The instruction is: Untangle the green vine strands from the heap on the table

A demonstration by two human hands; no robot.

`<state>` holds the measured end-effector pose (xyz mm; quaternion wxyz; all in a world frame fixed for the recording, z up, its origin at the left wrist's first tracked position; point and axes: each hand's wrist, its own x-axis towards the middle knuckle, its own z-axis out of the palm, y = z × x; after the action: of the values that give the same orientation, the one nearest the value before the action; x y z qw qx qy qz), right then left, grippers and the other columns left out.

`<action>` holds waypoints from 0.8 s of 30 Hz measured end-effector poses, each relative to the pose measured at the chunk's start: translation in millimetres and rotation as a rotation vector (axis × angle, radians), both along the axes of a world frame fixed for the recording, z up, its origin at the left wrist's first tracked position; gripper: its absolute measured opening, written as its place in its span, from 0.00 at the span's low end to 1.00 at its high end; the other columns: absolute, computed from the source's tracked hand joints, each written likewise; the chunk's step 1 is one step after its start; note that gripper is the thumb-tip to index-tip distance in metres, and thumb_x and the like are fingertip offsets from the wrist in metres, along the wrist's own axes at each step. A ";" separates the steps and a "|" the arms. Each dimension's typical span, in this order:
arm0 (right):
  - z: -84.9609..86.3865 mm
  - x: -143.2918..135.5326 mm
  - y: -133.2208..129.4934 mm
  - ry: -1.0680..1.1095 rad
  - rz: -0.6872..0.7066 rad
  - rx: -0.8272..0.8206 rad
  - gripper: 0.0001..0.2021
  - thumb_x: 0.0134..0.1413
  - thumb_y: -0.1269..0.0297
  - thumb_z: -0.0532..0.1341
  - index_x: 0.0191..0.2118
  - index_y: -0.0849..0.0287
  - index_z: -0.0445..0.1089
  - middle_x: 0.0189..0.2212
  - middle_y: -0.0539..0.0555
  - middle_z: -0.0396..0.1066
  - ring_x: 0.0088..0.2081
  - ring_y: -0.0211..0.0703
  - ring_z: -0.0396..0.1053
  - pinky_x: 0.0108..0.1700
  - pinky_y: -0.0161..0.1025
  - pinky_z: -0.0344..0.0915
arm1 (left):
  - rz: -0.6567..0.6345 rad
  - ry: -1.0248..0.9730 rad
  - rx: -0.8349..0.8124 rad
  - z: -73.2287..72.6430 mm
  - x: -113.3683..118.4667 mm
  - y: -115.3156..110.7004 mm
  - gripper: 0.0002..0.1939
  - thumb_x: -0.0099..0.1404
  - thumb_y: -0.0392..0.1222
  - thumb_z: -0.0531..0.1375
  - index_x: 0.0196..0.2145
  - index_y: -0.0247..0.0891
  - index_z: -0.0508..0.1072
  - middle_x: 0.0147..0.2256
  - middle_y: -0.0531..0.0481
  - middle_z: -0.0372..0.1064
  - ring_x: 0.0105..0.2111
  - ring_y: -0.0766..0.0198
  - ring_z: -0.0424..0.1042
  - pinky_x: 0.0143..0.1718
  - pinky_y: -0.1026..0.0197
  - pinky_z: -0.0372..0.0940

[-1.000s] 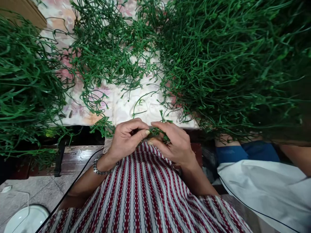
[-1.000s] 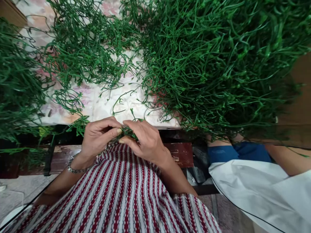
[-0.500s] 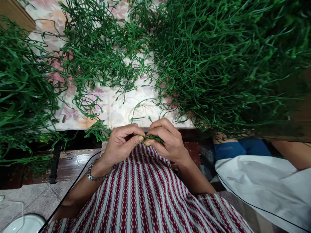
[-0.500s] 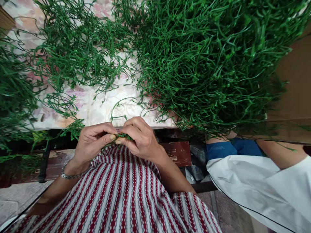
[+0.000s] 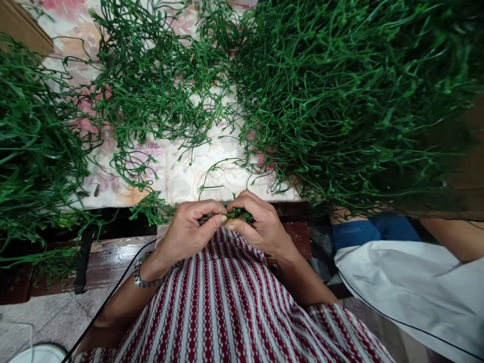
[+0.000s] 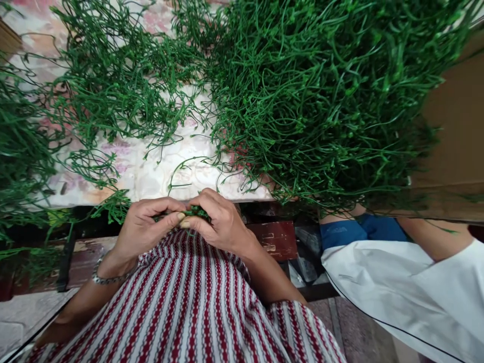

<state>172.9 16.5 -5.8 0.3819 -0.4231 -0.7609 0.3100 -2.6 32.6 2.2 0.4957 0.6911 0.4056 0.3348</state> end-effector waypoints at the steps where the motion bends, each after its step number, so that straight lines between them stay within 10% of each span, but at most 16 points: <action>1: 0.5 -1.0 -0.5 -0.006 -0.001 -0.018 0.11 0.54 0.59 0.60 0.38 0.63 0.65 0.28 0.51 0.62 0.30 0.36 0.61 0.32 0.34 0.59 | 0.043 -0.017 0.001 -1.8 1.4 -1.5 0.06 0.60 0.34 0.57 0.27 0.34 0.72 0.25 0.53 0.72 0.25 0.70 0.69 0.28 0.70 0.63; 5: 1.4 -4.7 -3.6 -0.024 -0.008 -0.023 0.13 0.55 0.59 0.60 0.40 0.65 0.64 0.28 0.51 0.62 0.30 0.36 0.61 0.32 0.33 0.59 | 0.124 -0.027 0.048 -6.5 4.1 -4.4 0.04 0.59 0.34 0.58 0.28 0.35 0.73 0.25 0.54 0.73 0.24 0.71 0.70 0.27 0.71 0.64; 15: 2.0 7.3 -9.2 -0.517 0.064 0.128 0.08 0.59 0.67 0.51 0.31 0.63 0.63 0.27 0.54 0.62 0.29 0.40 0.58 0.32 0.37 0.55 | -0.159 0.399 0.447 2.0 -5.7 -5.0 0.08 0.61 0.32 0.53 0.29 0.36 0.71 0.27 0.49 0.73 0.28 0.64 0.71 0.33 0.61 0.64; 24: 13.4 13.2 0.3 -0.583 0.505 0.138 0.08 0.54 0.73 0.49 0.29 0.60 0.62 0.26 0.53 0.64 0.28 0.38 0.59 0.31 0.36 0.56 | -0.458 0.388 0.454 5.6 -15.2 -4.9 0.13 0.53 0.24 0.47 0.20 0.36 0.65 0.19 0.54 0.63 0.21 0.68 0.59 0.25 0.60 0.50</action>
<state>186.2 16.8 7.6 0.0887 -0.2660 -0.9368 0.2090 -17.8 27.7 7.8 0.3061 0.9067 0.2424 0.1596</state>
